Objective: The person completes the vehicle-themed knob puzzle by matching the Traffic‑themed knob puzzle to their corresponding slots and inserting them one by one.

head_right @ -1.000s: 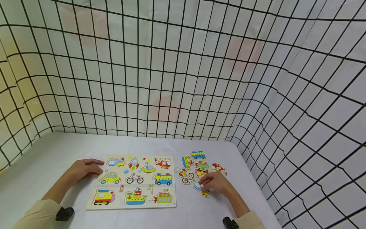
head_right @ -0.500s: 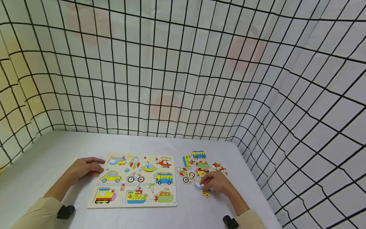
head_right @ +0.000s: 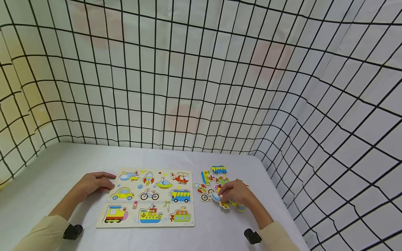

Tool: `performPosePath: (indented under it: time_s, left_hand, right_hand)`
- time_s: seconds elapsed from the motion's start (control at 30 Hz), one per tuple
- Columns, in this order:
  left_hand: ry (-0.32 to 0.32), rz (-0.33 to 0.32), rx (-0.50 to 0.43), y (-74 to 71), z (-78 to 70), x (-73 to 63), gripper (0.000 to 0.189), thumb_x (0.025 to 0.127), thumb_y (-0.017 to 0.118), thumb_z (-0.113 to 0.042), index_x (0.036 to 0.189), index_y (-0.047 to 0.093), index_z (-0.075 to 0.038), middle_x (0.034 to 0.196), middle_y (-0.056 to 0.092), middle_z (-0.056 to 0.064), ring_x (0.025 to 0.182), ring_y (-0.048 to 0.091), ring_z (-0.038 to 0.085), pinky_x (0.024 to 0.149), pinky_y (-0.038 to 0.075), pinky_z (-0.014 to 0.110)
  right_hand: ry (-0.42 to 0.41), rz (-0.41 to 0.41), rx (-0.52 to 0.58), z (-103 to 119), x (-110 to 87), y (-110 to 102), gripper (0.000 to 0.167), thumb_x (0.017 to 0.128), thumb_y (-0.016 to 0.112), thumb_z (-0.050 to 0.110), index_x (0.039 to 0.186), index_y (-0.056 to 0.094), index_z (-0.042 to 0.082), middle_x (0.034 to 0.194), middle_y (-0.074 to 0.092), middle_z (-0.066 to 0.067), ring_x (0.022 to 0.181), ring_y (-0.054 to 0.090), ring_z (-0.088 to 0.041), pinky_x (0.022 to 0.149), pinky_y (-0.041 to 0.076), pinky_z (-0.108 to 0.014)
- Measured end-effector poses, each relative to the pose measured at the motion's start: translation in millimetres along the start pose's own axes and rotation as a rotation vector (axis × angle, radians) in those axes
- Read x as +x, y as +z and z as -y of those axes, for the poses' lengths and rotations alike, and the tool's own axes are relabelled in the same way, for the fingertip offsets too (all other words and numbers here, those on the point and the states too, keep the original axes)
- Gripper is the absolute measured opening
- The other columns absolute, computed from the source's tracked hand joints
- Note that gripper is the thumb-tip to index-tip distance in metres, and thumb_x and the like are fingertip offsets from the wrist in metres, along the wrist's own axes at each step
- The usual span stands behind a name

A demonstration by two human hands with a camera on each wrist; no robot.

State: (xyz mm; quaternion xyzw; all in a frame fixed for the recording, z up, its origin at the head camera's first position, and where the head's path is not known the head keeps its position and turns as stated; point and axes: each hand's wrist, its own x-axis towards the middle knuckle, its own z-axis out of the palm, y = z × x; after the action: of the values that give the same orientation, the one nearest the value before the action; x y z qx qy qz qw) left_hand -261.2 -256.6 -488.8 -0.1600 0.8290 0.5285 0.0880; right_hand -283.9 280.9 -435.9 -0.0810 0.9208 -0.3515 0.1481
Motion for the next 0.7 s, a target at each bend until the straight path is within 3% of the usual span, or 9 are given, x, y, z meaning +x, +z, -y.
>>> performPosePath:
  time_s: [0.47,0.7]
  left_hand:
    - [-0.002,0.036,0.005,-4.1,-2.2,-2.5,0.050,0.083,0.078,-0.023,0.128,0.068,-0.005,0.093,0.073,0.004,0.078,0.062,0.019,0.072,0.045,0.030]
    - [-0.024,0.036,-0.013,-4.7,-4.4,-3.4,0.050,0.082,0.078,-0.021,0.128,0.068,-0.004,0.101,0.074,0.010,0.077,0.063,0.020,0.071,0.046,0.029]
  right_hand:
    - [-0.050,0.000,-0.003,48.3,30.8,20.0,0.015,0.078,0.085,0.015,0.091,0.077,0.014,0.088,0.070,0.002,0.084,0.060,-0.017,0.079,0.054,-0.041]
    - [-0.085,0.005,0.036,73.3,48.2,43.1,0.015,0.079,0.084,0.013,0.093,0.078,0.012,0.089,0.072,0.000,0.080,0.061,-0.017,0.076,0.055,-0.040]
